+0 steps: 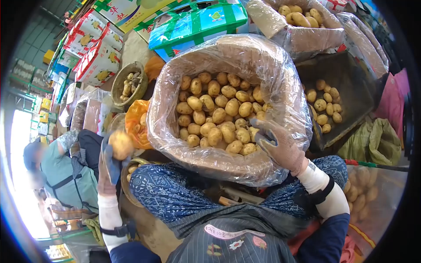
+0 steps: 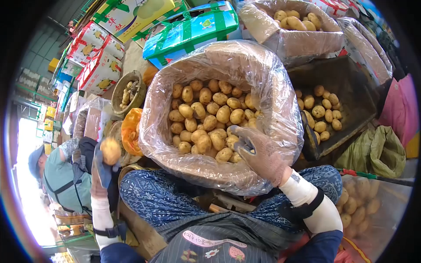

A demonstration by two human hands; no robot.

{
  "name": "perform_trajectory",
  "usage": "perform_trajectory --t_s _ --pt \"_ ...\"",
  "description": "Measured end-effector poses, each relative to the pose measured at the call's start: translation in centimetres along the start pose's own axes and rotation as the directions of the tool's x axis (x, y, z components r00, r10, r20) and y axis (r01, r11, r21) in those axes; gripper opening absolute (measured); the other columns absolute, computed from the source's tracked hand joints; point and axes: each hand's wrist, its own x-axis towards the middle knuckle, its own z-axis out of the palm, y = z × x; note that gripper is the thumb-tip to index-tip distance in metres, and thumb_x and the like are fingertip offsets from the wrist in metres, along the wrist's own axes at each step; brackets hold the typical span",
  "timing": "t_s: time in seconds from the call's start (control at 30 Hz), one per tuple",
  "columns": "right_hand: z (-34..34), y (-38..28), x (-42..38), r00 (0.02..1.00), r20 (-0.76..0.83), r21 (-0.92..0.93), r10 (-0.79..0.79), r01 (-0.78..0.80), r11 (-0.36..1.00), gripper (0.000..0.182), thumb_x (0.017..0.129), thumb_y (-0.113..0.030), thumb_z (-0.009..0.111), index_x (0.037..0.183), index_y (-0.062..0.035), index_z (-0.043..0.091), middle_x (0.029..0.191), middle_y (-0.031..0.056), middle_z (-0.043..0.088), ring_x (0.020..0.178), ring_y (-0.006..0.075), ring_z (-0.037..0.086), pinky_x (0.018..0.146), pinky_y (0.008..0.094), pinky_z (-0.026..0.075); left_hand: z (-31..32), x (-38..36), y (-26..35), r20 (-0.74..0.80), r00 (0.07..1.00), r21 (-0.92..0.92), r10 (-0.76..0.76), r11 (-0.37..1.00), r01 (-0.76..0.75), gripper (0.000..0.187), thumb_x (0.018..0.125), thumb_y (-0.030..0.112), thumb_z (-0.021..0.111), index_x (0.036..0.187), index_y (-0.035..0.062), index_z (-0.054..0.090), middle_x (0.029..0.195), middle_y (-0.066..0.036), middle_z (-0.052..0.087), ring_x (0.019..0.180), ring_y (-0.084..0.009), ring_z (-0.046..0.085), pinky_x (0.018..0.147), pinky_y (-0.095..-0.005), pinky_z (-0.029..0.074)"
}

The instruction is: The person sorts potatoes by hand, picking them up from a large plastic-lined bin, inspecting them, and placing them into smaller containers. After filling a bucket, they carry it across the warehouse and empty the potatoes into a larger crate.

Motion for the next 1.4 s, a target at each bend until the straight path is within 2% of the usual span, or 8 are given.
perform_trajectory --t_s 0.1,0.2,0.37,0.5,0.63,0.77,1.23,1.4 --pt "-0.7 -0.4 -0.7 0.998 -0.001 -0.114 -0.068 0.067 0.991 0.032 0.087 -0.008 0.067 0.119 -0.0042 0.062 0.112 0.016 0.066 0.104 0.0308 0.065 0.089 0.0361 0.051 -10.0 -3.3 -7.8 -0.14 0.987 0.33 -0.08 0.936 0.123 0.046 0.096 0.034 0.06 0.13 0.0039 0.049 0.113 -0.009 0.059 0.099 -0.0192 0.061 0.084 -0.0321 0.052" --pt "-1.4 0.6 -0.9 0.99 -0.01 -0.153 -0.141 0.138 0.979 0.032 0.087 -0.008 0.066 0.119 -0.0049 0.062 0.113 0.016 0.066 0.103 0.0307 0.065 0.088 0.0364 0.051 -14.6 -7.0 -13.8 -0.062 0.986 0.882 -0.152 0.455 0.125 0.047 0.09 0.015 0.064 0.131 -0.0031 0.05 0.12 -0.02 0.063 0.11 -0.0287 0.063 0.097 -0.035 0.047" --pt "-2.5 0.2 -1.0 1.0 0.021 -0.123 0.015 -0.013 0.992 0.032 0.089 -0.009 0.065 0.121 -0.0058 0.062 0.114 0.016 0.066 0.104 0.0317 0.065 0.089 0.0379 0.051 -12.1 -0.5 -9.9 -0.184 0.983 0.745 -0.018 0.649 0.151 0.042 0.086 0.005 0.065 0.126 -0.0048 0.055 0.114 -0.019 0.065 0.104 -0.0286 0.064 0.093 -0.0362 0.048" --pt "-2.6 -0.4 -1.1 0.995 0.074 -0.04 0.062 -0.059 0.997 0.033 0.09 -0.009 0.064 0.122 -0.0067 0.061 0.113 0.0162 0.066 0.104 0.0332 0.064 0.089 0.0389 0.05 4.5 7.6 0.0 0.194 0.981 0.776 0.018 0.609 -0.165 0.046 0.085 0.006 0.068 0.13 0.0057 0.057 0.112 -0.013 0.066 0.098 -0.0234 0.064 0.091 -0.0329 0.049" --pt "-3.1 -0.3 -1.2 0.999 0.024 -0.106 0.047 -0.045 0.993 0.035 0.089 -0.01 0.066 0.124 -0.0075 0.061 0.112 0.0169 0.066 0.1 0.0335 0.065 0.086 0.0382 0.051 18.0 12.3 -2.3 0.84 0.543 0.499 -0.013 0.413 -0.762 0.046 0.087 0.024 0.071 0.129 0.0104 0.06 0.124 -0.019 0.06 0.117 -0.0297 0.057 0.1 -0.0386 0.046" --pt "-4.0 -0.3 -1.1 1.0 -0.014 -0.093 0.017 -0.018 0.996 0.036 0.086 -0.005 0.065 0.122 -0.0069 0.062 0.11 0.0156 0.066 0.097 0.0302 0.066 0.083 0.0358 0.052 27.9 11.8 -9.5 0.607 0.453 0.696 -0.653 0.161 -0.699 0.065 0.081 0.053 0.07 0.132 0.0154 0.057 0.135 -0.027 0.048 0.126 -0.0427 0.046 0.105 -0.0496 0.04" --pt "-4.7 0.8 -2.9 0.993 -0.026 -0.181 -0.116 0.109 0.977 0.04 0.082 -0.011 0.069 0.121 -0.0078 0.058 0.105 0.015 0.064 0.097 0.035 0.063 0.083 0.0423 0.051 31.3 7.9 -15.7 0.593 0.634 0.627 -0.496 -0.21 -0.751 0.055 0.081 0.048 0.069 0.128 0.0217 0.061 0.141 -0.02 0.04 0.121 -0.0497 0.041 0.1 -0.0639 0.037" --pt "-4.9 -0.1 -4.1 0.991 -0.059 -0.188 -0.123 0.11 0.976 0.041 0.08 -0.006 0.07 0.12 -0.0094 0.061 0.106 0.0139 0.066 0.096 0.0338 0.064 0.084 0.0419 0.05 29.3 11.1 -15.5 0.678 0.436 0.586 -0.592 0.077 -0.807 0.063 0.069 0.052 0.076 0.117 0.0131 0.068 0.129 -0.023 0.05 0.119 -0.0411 0.043 0.1 -0.0489 0.038"
